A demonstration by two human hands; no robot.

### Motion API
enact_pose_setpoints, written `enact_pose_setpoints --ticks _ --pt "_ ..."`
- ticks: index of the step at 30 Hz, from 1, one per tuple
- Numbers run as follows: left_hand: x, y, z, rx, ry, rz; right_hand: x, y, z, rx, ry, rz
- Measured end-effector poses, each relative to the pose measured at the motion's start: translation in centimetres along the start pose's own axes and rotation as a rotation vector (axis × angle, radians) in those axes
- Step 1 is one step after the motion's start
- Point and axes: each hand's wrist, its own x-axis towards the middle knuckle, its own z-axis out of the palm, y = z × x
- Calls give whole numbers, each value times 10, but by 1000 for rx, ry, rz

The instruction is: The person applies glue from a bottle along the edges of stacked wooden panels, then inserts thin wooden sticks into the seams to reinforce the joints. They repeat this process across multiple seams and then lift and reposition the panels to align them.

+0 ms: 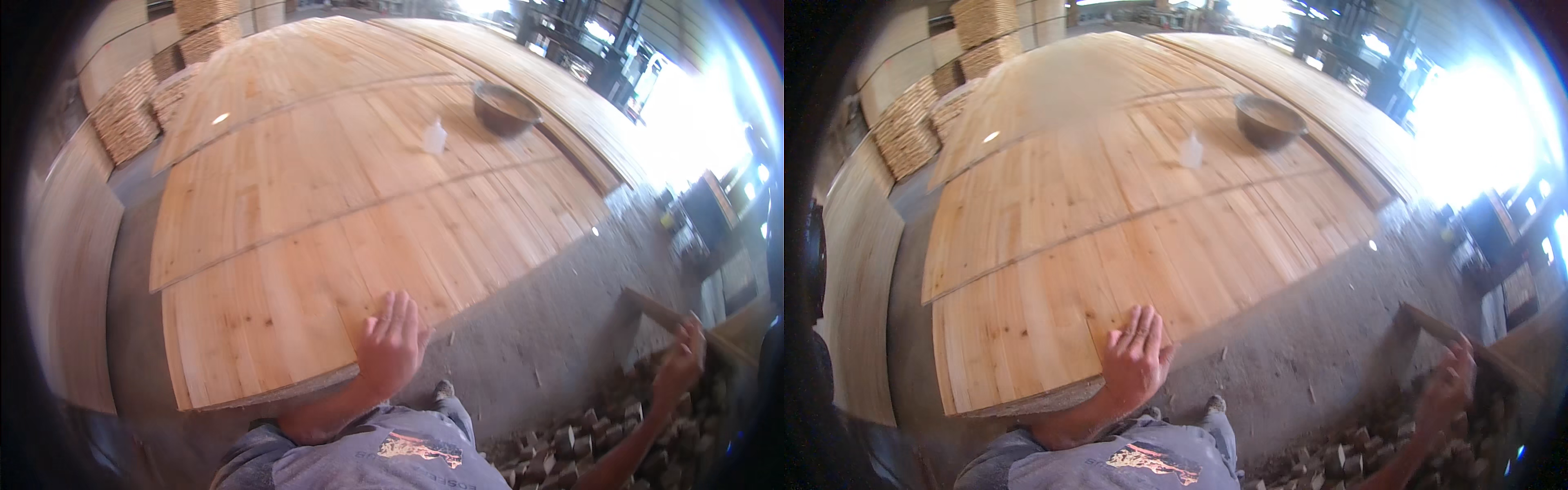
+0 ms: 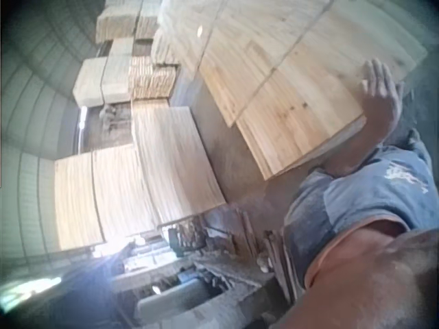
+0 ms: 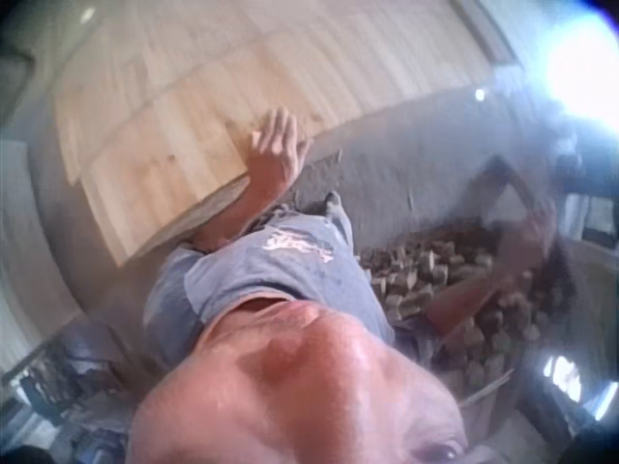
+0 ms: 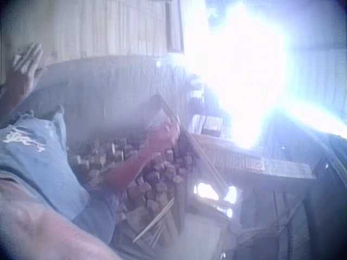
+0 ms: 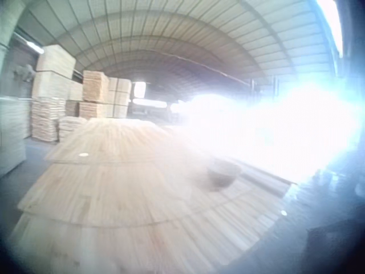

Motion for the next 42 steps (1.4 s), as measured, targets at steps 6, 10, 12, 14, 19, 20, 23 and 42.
enact_pose_setpoints --ticks 6,10,12,14,19,20,23,42 --pt "3 9 -6 18 -24 -47 154 -233 204 590 -160 -434" --pt "12 14 -4 93 -6 -28 301 -339 341 669 -125 -601" --pt "17 19 -3 159 -13 -49 377 -381 408 521 -230 -679" --pt "21 25 -3 170 9 -93 429 -413 479 324 -415 -706" --pt "34 36 1 187 4 -204 456 -441 629 96 -741 -872" --pt "37 37 1 190 -7 -211 452 -441 647 97 -757 -913" --pt "42 41 0 185 -9 -215 429 -436 679 120 -769 -1029" --pt "13 34 -5 140 53 -140 352 -399 622 217 -620 -831"
